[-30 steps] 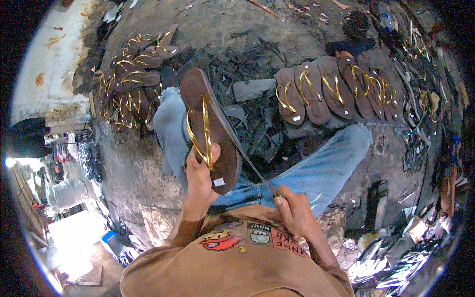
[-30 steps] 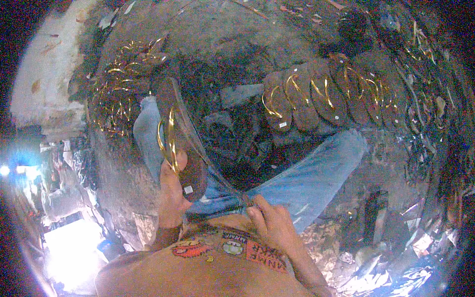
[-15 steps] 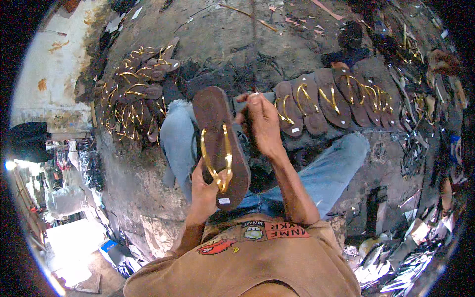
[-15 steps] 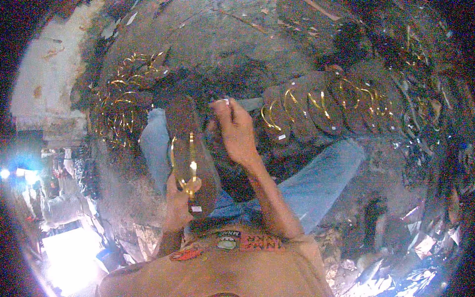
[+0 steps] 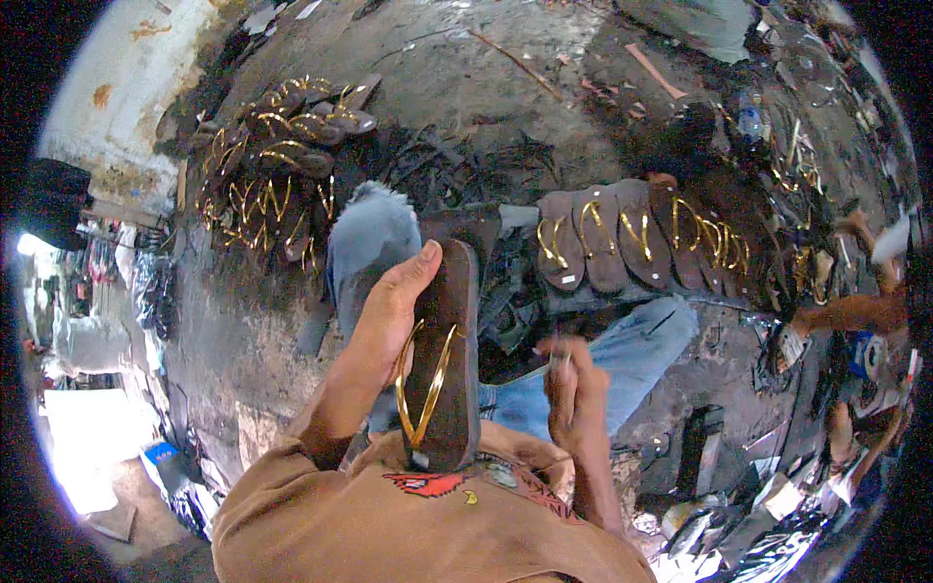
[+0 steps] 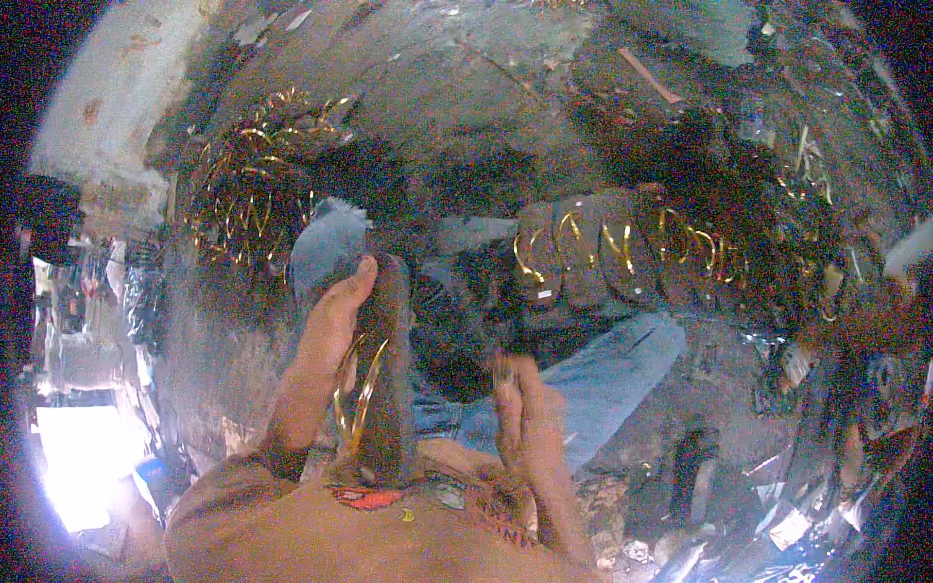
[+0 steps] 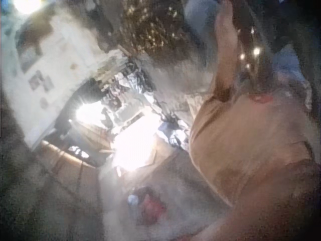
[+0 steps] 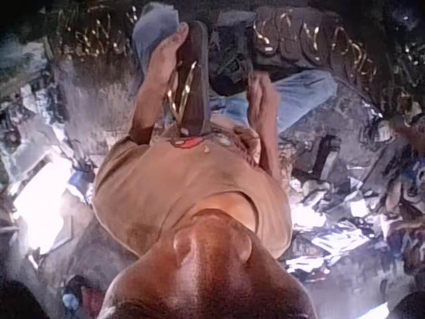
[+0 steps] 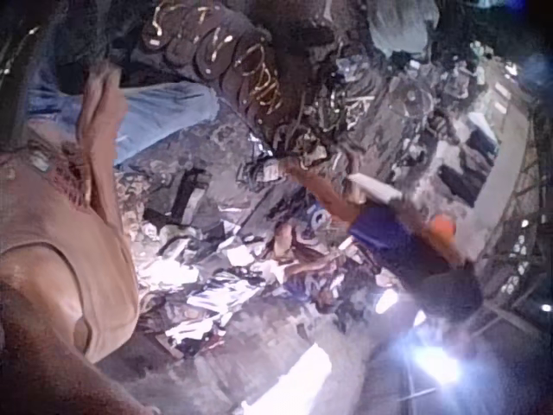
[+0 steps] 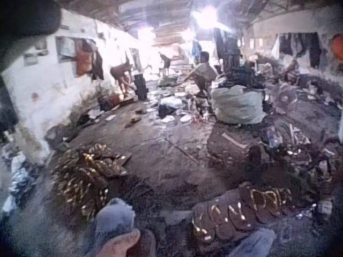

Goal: The person sits on the floor and uses a knife to trim excess material from the straps of brown flip-flops with gold straps. They handle the sandals one at a time, scraping and cutting the strap edges, then place the finished items aside.

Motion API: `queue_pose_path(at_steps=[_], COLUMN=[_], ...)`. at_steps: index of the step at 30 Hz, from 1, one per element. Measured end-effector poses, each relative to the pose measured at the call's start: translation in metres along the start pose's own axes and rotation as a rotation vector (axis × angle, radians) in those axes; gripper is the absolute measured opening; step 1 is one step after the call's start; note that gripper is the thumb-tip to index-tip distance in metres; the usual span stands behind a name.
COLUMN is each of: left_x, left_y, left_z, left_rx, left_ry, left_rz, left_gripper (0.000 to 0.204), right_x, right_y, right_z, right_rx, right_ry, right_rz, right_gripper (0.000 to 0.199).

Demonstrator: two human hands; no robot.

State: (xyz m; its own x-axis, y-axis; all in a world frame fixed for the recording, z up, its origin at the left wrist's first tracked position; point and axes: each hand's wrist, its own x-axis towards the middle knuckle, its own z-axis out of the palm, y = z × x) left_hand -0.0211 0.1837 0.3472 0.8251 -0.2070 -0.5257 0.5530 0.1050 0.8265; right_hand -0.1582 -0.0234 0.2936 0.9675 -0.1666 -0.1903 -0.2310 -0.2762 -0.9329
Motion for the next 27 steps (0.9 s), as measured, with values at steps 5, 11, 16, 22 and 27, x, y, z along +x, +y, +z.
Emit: queue_pose_path(at_steps=[5, 11, 16, 22, 27], left_x=[-0.01, -0.003, -0.004, -0.005, 0.003], left_y=[-0.006, -0.017, -0.007, -0.002, -0.004], left_z=[-0.013, -0.019, -0.015, -0.01, -0.015], left_rx=[-0.115, 0.117, 0.078, 0.034, 0.228], left_ry=[0.052, 0.009, -0.017, 0.005, -0.122], left_rz=[-0.117, 0.007, -0.107, -0.155, -0.114], left_gripper=[0.045, 0.046, 0.042, 0.041, 0.045], right_x=[-0.096, -0.043, 0.042, 0.12, 0.161], right_y=[0.042, 0.044, 0.012, -0.043, -0.055], right_z=[0.008, 0.035, 0.025, -0.006, -0.016], right_rx=[-0.282, -0.353, -0.361, -0.329, -0.35], right_ry=[-0.272, -0.09, -0.212, -0.577, -0.76], right_rz=[0.221, 0.038, -0.026, -0.067, -0.227], right_gripper=[0.025, 0.033, 0.035, 0.048, 0.054])
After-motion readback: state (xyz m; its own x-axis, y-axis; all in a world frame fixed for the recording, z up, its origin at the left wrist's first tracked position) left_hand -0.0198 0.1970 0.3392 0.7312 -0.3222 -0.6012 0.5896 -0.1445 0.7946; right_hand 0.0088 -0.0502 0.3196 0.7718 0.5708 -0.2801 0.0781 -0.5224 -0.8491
